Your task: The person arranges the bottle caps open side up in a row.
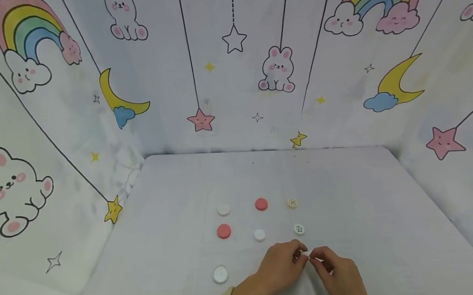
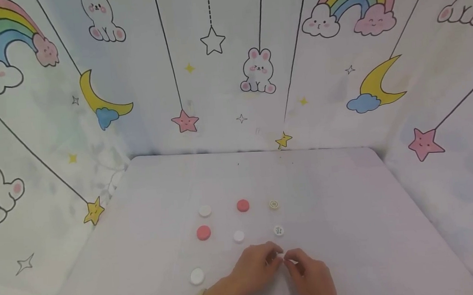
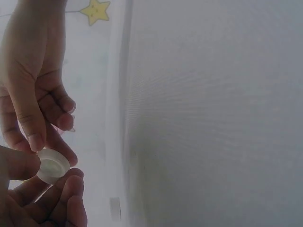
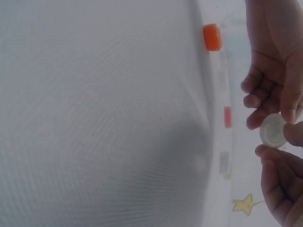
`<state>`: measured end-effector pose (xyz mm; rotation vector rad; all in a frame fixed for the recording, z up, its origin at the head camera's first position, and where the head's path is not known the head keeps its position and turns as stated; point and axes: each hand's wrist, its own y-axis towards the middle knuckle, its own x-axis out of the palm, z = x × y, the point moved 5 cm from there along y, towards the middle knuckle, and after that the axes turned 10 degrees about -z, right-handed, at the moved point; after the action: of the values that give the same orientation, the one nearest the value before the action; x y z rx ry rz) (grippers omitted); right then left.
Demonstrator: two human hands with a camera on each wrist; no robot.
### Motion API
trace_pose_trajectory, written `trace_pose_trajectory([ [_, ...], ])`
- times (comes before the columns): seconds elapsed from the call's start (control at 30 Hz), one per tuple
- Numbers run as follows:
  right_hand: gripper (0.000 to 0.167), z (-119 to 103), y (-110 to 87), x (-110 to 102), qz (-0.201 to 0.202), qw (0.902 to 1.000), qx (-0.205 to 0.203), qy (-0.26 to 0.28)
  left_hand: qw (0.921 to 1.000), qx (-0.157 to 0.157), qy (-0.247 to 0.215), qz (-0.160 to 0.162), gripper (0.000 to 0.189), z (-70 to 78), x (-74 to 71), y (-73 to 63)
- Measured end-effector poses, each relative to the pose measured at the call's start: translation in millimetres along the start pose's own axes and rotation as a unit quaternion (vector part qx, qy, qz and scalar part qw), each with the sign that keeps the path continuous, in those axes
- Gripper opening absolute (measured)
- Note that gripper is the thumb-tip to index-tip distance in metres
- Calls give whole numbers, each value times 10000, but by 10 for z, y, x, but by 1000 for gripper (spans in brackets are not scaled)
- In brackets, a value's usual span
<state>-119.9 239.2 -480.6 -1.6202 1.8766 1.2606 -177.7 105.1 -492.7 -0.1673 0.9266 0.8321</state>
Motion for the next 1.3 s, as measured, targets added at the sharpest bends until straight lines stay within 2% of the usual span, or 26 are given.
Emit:
trace_pose_trajectory([
  [0.17,39,9,-10,7,-69,10000,-68,-11,9988,-254,-406,-72,9,-19,-7,-13],
  [0.3,44,41,-31,37,-178,9998,-23,-95,9980,-344,-526,-88,9,-7,1,-36],
  [0.43,52,73,-50,69,-259,9996,46,-141,9979,-182,-622,83,11,19,0,-48],
  [0.5,55,79,-57,74,-216,9997,-55,-136,9972,-116,-735,117,14,21,9,-46],
  [0.63,55,68,-54,59,-132,9995,-219,-194,9956,-230,-903,-77,18,0,51,-38],
  [0.77,53,42,-39,29,-178,9990,-231,-335,9967,-341,-652,-332,24,-17,92,-25],
  [0.83,50,43,-35,25,-366,9986,-140,-346,9976,-359,-361,-460,25,-22,111,-16],
  [0.9,47,66,-35,37,-717,9969,106,-292,9972,-410,-43,-631,24,-27,128,-9],
  [1.03,38,150,-35,97,-1682,9835,613,-243,9924,-504,482,-1011,21,-23,153,0],
  [1.13,32,170,-16,118,-2169,9743,516,-329,9896,-508,659,-1177,19,-14,163,2],
  [1.3,29,181,-6,137,-2595,9645,343,-335,9878,-415,730,-1311,20,-3,180,-10],
])
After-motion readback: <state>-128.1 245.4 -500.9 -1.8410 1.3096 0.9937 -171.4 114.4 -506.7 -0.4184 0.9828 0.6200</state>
